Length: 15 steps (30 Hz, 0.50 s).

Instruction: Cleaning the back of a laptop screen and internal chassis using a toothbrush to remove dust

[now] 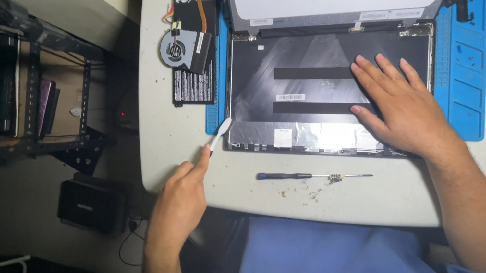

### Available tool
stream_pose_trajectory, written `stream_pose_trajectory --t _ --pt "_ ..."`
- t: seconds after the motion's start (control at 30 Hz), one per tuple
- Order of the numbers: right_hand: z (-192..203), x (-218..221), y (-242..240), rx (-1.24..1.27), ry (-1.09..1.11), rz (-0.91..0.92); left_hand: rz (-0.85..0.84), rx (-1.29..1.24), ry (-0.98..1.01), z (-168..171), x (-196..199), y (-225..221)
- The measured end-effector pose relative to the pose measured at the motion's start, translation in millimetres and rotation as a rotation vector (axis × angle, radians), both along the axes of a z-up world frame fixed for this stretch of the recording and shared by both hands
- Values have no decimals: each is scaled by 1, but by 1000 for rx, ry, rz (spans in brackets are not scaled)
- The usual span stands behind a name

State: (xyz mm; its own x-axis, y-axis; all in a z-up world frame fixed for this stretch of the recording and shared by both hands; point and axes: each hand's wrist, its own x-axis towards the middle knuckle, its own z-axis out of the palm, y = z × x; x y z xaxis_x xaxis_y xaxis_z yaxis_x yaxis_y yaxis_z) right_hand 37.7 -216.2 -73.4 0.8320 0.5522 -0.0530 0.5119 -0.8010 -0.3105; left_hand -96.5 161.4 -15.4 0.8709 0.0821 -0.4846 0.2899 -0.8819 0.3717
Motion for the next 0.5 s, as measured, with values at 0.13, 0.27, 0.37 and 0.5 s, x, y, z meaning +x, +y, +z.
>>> stream_pose_trajectory --t 0.13,0.27,0.37,0.5 --pt "3 1 1 -20 42 -7 67 -1 253 35 -8 17" --pt "5 3 -4 57 81 30 -160 171 -132 40 -13 32" --pt "7 2 -9 127 133 47 -241 161 -283 31 0 23" --pt "0 2 -9 211 81 -24 -390 0 -156 31 28 -18"
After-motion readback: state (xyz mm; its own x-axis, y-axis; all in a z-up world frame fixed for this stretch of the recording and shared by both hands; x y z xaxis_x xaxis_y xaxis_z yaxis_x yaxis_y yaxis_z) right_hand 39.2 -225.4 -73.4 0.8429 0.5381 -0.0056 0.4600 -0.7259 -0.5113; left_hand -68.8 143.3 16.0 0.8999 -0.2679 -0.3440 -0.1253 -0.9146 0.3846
